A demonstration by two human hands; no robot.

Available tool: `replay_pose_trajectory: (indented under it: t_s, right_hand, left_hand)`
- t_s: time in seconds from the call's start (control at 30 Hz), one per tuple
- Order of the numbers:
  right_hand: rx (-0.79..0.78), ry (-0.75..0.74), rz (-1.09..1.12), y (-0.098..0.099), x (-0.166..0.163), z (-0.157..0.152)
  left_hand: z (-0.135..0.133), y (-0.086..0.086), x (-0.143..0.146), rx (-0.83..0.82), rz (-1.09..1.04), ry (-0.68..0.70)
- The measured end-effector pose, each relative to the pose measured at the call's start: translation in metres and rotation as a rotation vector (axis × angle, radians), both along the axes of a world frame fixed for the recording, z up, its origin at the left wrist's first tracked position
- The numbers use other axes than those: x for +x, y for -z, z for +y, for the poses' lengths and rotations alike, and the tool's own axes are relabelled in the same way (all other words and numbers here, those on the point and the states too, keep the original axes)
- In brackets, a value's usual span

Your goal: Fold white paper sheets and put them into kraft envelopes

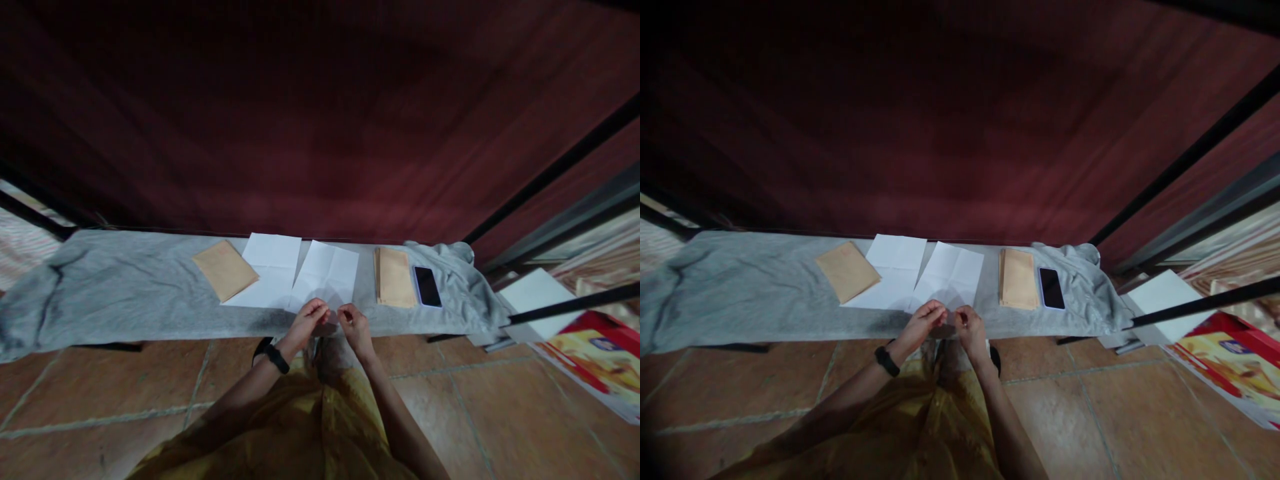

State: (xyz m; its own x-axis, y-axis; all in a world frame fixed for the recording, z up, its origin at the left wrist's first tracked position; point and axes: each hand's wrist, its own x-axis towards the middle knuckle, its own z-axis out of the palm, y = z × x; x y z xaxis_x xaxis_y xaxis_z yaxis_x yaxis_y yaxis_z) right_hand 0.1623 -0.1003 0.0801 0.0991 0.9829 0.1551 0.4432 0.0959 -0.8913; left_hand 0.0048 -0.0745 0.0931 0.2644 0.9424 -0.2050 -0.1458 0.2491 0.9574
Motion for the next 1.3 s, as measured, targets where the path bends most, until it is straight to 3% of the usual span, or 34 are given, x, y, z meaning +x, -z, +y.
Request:
replay_pose_trajectory:
  t_s: [0.17, 0.47, 0.57, 0.73, 0.87, 1.03, 1.3]
  right_hand:
    - [0.029, -0.039, -0.035, 0.002, 0.0, 0.001]
    - [0.032, -0.015, -0.371, 0.019, 0.013, -0.005]
    - [0.075, -0.027, -0.413, 0.024, 0.015, -0.002]
    - [0.156, -0.13, -0.584, 0.043, 0.012, -0.005]
    - [0.186, -0.192, -0.675, 0.058, 0.017, -0.01]
    - [0.164, -0.222, -0.695, 0.06, 0.024, -0.003]
    - [0.095, -0.278, -0.722, 0.052, 0.057, 0.002]
  left_hand:
    - [0.0, 0.001, 0.0, 0.011, 0.018, -0.007]
    - [0.001, 0.018, -0.006, 0.049, 0.029, -0.006]
    - [0.009, 0.028, -0.015, 0.186, 0.172, -0.027]
    - [0.04, 0.043, -0.041, 0.413, 0.617, -0.202]
    - [0.055, 0.05, -0.056, 0.444, 0.743, -0.211]
    - [0.055, 0.054, -0.053, 0.45, 0.866, -0.26]
    - [0.068, 0.048, -0.048, 0.333, 0.696, -0.255]
